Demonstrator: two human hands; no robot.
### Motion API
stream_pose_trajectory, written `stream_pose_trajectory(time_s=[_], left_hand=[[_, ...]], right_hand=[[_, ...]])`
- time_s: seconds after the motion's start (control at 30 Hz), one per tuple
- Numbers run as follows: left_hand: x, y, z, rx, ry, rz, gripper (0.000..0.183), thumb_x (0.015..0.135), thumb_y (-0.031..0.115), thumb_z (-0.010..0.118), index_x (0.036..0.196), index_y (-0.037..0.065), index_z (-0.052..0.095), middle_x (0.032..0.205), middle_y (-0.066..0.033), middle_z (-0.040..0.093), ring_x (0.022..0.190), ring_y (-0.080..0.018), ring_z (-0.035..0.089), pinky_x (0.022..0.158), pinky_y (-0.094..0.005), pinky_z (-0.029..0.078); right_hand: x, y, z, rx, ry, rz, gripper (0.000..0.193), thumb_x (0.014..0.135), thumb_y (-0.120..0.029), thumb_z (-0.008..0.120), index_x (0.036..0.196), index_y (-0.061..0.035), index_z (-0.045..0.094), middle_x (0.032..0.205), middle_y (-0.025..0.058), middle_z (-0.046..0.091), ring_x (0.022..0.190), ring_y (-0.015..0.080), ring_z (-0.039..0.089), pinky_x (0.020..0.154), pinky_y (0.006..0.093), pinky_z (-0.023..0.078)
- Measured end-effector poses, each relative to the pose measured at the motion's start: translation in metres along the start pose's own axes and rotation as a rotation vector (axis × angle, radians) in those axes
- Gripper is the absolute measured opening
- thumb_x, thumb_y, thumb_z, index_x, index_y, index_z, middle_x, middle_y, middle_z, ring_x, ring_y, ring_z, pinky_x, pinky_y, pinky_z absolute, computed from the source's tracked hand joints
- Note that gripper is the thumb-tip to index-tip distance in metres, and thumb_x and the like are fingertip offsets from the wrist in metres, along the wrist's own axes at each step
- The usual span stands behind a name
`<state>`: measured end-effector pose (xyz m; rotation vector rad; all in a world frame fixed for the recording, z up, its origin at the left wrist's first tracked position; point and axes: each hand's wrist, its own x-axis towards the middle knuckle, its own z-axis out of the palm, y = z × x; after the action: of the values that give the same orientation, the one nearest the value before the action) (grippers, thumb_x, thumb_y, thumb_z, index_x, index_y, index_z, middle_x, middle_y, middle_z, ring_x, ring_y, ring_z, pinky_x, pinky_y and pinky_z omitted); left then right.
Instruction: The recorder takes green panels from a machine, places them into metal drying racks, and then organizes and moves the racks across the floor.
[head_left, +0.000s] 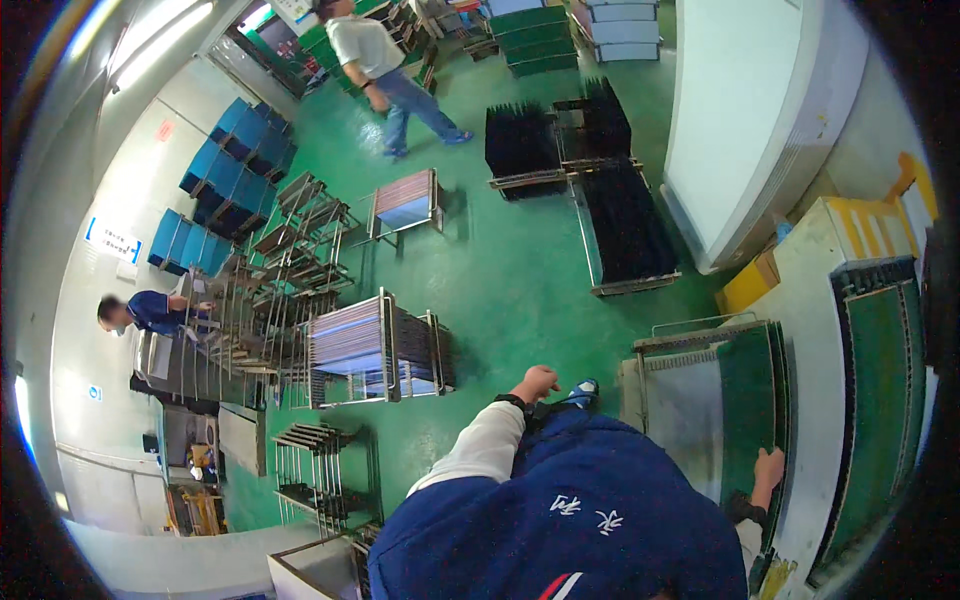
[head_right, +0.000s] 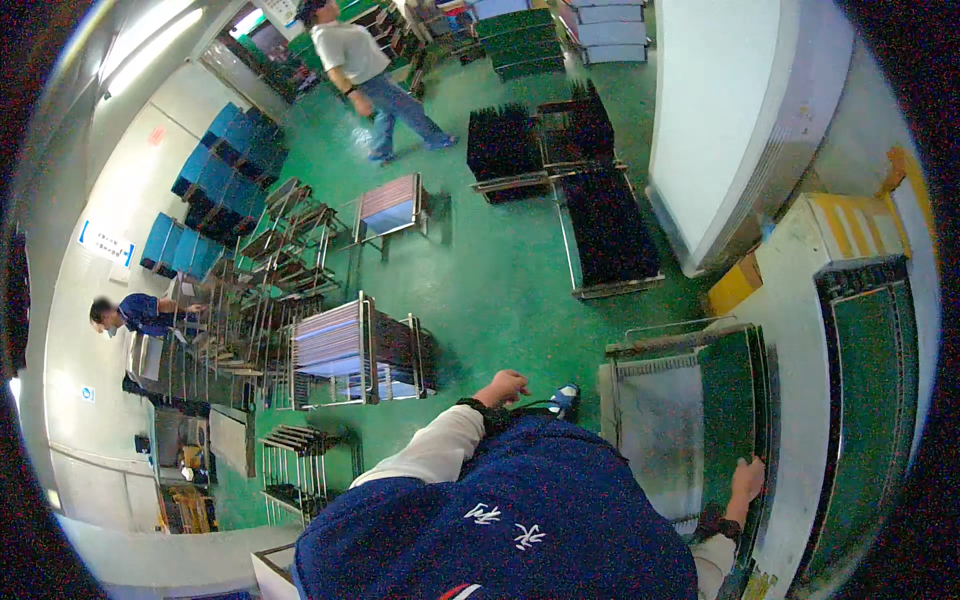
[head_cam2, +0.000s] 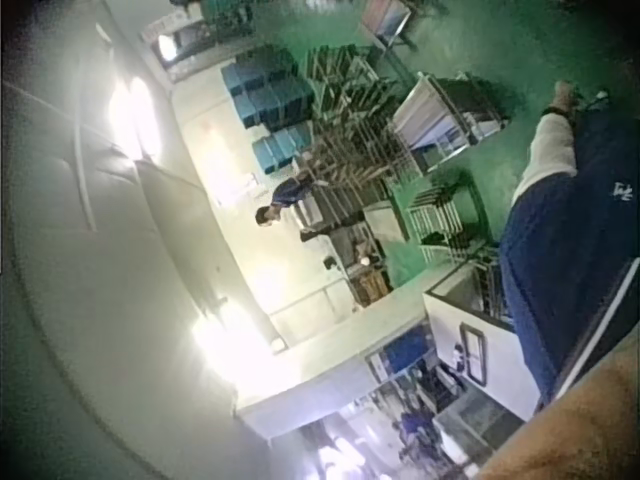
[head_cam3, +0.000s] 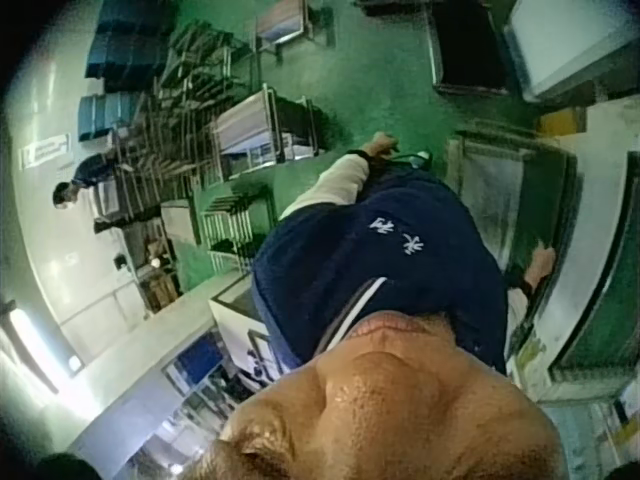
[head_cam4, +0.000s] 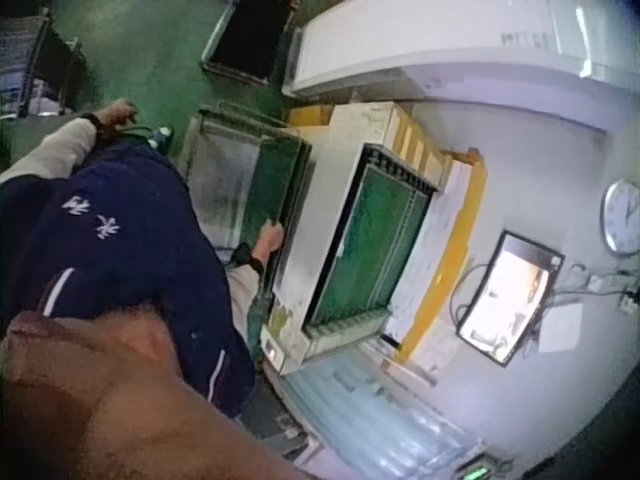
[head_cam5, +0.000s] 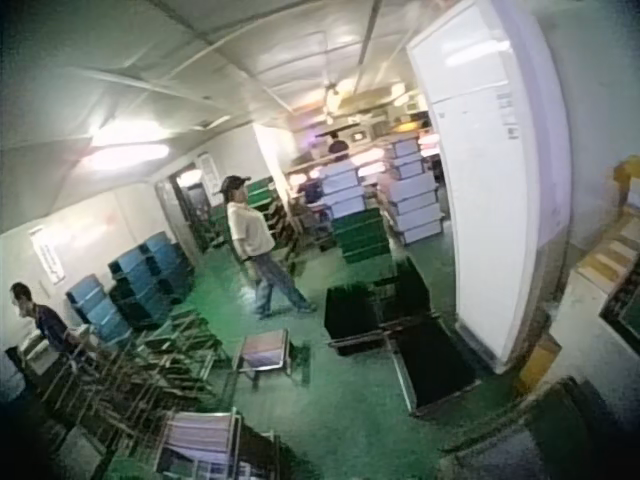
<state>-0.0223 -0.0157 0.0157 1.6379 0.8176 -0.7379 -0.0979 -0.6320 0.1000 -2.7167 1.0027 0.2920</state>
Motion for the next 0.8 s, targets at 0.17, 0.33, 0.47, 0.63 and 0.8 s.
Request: stream_pose_trajectory(time_s=[0.17, 0.33, 0.47, 0.63, 0.8], left_hand=[[0.005, 0.000, -0.007, 0.016, 0.020, 0.011, 0.029, 0.081, 0.018, 0.056, 0.105, 0.003, 0.062, 0.079, -0.0099, 0.069, 0.042, -0.0159, 0.051, 0.037, -0.0319, 0.042], [0.014, -0.009, -0.023, 0.076, 0.009, 0.044, 0.028, 0.081, 0.019, 0.054, 0.103, 0.005, 0.064, 0.079, -0.0089, 0.070, 0.047, -0.0165, 0.055, 0.042, -0.0326, 0.045], [0.005, -0.004, -0.026, 0.036, 0.025, 0.040, 0.028, 0.080, 0.021, 0.056, 0.101, 0.004, 0.065, 0.078, -0.0092, 0.070, 0.046, -0.0161, 0.054, 0.041, -0.0316, 0.045], [0.014, 0.012, -0.024, 0.079, -0.003, 0.046, 0.025, 0.078, 0.020, 0.056, 0.095, 0.005, 0.067, 0.079, -0.0077, 0.070, 0.045, -0.0150, 0.053, 0.040, -0.0303, 0.044], [0.014, 0.013, -0.029, 0.022, -0.036, 0.030, 0.020, 0.078, 0.016, 0.055, 0.089, 0.004, 0.066, 0.078, -0.0082, 0.069, 0.043, -0.0142, 0.050, 0.037, -0.0307, 0.039]], right_hand=[[0.010, 0.005, 0.001, -0.056, -0.036, -0.007, 0.047, 0.081, -0.027, 0.063, 0.115, 0.0048, 0.055, 0.116, 0.0224, 0.057, 0.109, 0.0370, 0.054, 0.090, 0.0437, 0.044], [0.006, 0.007, 0.014, -0.105, 0.074, -0.078, 0.047, 0.081, -0.027, 0.065, 0.114, 0.0058, 0.055, 0.114, 0.0228, 0.058, 0.107, 0.0369, 0.055, 0.090, 0.0441, 0.044], [0.001, -0.006, 0.007, -0.049, 0.025, -0.010, 0.045, 0.081, -0.027, 0.065, 0.113, 0.0041, 0.057, 0.114, 0.0220, 0.058, 0.107, 0.0367, 0.054, 0.090, 0.0442, 0.044], [-0.005, 0.002, 0.010, -0.090, 0.122, 0.000, 0.041, 0.080, -0.026, 0.066, 0.108, 0.0023, 0.058, 0.109, 0.0208, 0.059, 0.103, 0.0373, 0.055, 0.088, 0.0448, 0.044], [-0.024, -0.027, -0.008, -0.048, 0.061, 0.006, 0.042, 0.079, -0.024, 0.067, 0.111, 0.0026, 0.058, 0.109, 0.0222, 0.060, 0.102, 0.0379, 0.057, 0.086, 0.0445, 0.046]])
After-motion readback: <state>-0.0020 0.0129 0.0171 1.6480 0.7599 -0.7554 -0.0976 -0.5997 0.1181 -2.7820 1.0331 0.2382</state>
